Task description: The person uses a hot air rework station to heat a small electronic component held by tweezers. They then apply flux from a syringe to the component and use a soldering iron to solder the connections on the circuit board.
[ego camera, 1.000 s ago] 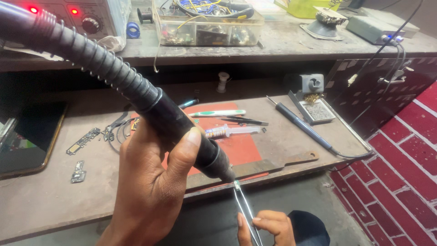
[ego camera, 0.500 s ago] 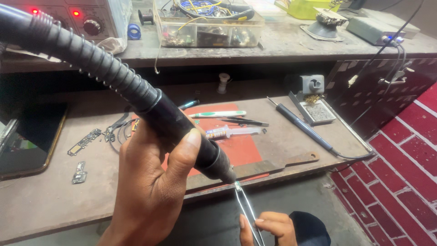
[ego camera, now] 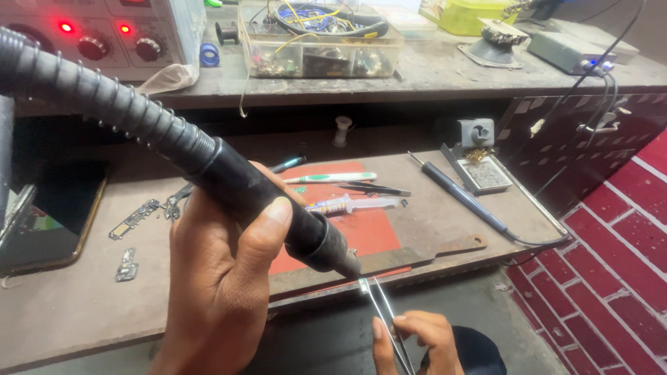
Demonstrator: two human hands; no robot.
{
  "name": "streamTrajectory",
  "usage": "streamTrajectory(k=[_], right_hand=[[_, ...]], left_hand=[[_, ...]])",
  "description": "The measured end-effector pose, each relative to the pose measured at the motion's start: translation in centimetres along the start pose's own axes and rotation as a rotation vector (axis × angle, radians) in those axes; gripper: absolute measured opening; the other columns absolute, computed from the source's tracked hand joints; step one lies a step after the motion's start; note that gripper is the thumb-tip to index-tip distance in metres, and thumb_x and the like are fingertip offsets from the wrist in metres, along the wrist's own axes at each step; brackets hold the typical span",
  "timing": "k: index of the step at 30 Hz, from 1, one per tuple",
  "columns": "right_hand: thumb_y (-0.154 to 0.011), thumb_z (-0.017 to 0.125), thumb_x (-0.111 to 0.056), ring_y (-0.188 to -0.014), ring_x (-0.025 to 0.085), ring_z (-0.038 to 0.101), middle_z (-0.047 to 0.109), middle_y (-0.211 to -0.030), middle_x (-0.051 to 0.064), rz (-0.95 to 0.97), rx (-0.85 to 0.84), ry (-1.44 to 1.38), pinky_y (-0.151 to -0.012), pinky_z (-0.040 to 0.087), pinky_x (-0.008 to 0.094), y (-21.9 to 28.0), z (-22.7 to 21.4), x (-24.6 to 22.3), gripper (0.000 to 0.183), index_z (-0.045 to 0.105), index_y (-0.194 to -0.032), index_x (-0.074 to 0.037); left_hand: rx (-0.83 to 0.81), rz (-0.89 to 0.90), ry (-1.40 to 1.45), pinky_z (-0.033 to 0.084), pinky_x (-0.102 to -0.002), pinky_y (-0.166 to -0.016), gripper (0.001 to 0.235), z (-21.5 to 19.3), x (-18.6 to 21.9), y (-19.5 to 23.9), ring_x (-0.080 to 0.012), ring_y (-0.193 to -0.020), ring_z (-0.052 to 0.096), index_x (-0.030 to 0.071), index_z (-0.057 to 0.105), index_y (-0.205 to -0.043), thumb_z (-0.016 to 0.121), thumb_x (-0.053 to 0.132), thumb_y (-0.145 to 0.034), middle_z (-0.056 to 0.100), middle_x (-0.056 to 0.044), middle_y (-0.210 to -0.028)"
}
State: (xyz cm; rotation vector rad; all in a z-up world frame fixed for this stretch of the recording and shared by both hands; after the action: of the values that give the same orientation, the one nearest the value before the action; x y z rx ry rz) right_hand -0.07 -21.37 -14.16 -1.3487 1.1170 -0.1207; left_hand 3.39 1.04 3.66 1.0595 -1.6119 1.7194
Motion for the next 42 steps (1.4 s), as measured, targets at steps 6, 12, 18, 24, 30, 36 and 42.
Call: streamTrajectory(k=[6, 12, 18, 24, 30, 36, 42], right_hand=[[-0.075, 0.085, -0.01, -0.066, 0.009, 0.063, 0.069, -0.082, 0.005, -0.008, 0.004, -0.001, -0.065, 0.045, 0.023, -2.6, 0.5, -2.3, 0.033, 0.059, -0.096, -0.01], [-0.08, 0.081, -0.004, -0.068, 0.012, 0.064, 0.07, -0.086, 0.007, 0.002, 0.019, -0.116, -0.068, 0.05, 0.023, -4.9, 0.8, -4.0, 0.024, 0.063, -0.097, -0.006], [-0.081, 0.08, -0.005, -0.073, 0.015, 0.067, 0.068, -0.089, 0.009, -0.103, -0.067, -0.053, -0.069, 0.056, 0.027, -8.0, 1.4, -6.5, 0.023, 0.065, -0.098, -0.004], [-0.081, 0.08, -0.008, -0.074, 0.017, 0.068, 0.071, -0.086, 0.007, -0.076, -0.106, 0.064, -0.069, 0.056, 0.032, -10.1, 2.4, -8.3, 0.015, 0.069, -0.091, -0.006], [-0.087, 0.076, -0.006, -0.074, 0.016, 0.071, 0.073, -0.088, 0.01, -0.089, -0.143, -0.054, -0.068, 0.057, 0.031, -11.9, 2.7, -9.7, 0.017, 0.071, -0.102, -0.004], [-0.092, 0.069, -0.004, -0.079, 0.018, 0.072, 0.072, -0.091, 0.011, -0.209, -0.201, -0.133, -0.069, 0.055, 0.03, -14.0, 3.8, -12.1, 0.017, 0.07, -0.109, -0.004], [-0.097, 0.067, -0.003, -0.081, 0.019, 0.069, 0.069, -0.095, 0.011, -0.323, -0.261, -0.261, -0.07, 0.053, 0.03, -16.2, 5.3, -15.4, 0.019, 0.068, -0.116, -0.001]], left_hand=[[0.04, 0.004, -0.053, 0.054, -0.031, -0.082, 0.016, -0.6, 0.3, -0.2, -0.0142, -0.085, 0.064, 0.002, 0.061, -0.105, 0.057, 0.015, -0.096, 0.07, -0.005, -0.086], [0.058, 0.043, 0.005, 0.055, -0.032, -0.086, 0.016, -1.3, 0.9, -0.2, -0.0154, -0.089, 0.066, 0.002, 0.061, -0.105, 0.056, 0.015, -0.098, 0.07, -0.007, -0.09], [0.112, 0.05, 0.051, 0.056, -0.031, -0.086, 0.018, -2.2, 1.3, -0.1, -0.0141, -0.091, 0.068, 0.002, 0.061, -0.107, 0.054, 0.014, -0.097, 0.071, -0.007, -0.095], [0.195, 0.059, 0.028, 0.051, -0.028, -0.078, 0.019, -3.5, 1.2, -0.6, -0.0125, -0.084, 0.06, 0.0, 0.065, -0.109, 0.055, 0.012, -0.099, 0.066, -0.007, -0.093], [0.286, 0.129, 0.149, 0.054, -0.031, -0.084, 0.022, -5.4, 0.9, -1.4, -0.0152, -0.091, 0.064, -0.003, 0.063, -0.115, 0.056, 0.01, -0.099, 0.07, -0.01, -0.106], [0.371, 0.151, 0.455, 0.057, -0.038, -0.097, 0.026, -7.3, -0.1, -2.0, -0.0211, -0.107, 0.068, -0.003, 0.059, -0.123, 0.055, 0.013, -0.103, 0.067, -0.014, -0.118], [0.469, 0.163, 0.586, 0.061, -0.038, -0.09, 0.032, -10.0, -0.7, -5.3, -0.0221, -0.103, 0.068, -0.003, 0.061, -0.122, 0.056, 0.023, -0.102, 0.065, -0.012, -0.116]])
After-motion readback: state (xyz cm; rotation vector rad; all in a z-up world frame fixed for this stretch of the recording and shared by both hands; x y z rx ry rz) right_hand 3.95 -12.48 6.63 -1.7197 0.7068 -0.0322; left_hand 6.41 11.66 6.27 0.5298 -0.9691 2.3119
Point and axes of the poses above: each hand's wrist, its own y-axis away from the middle knuckle, its own z-axis out of the palm, x = y × z, the point moved 5 cm from there along -y, towards the middle knuckle
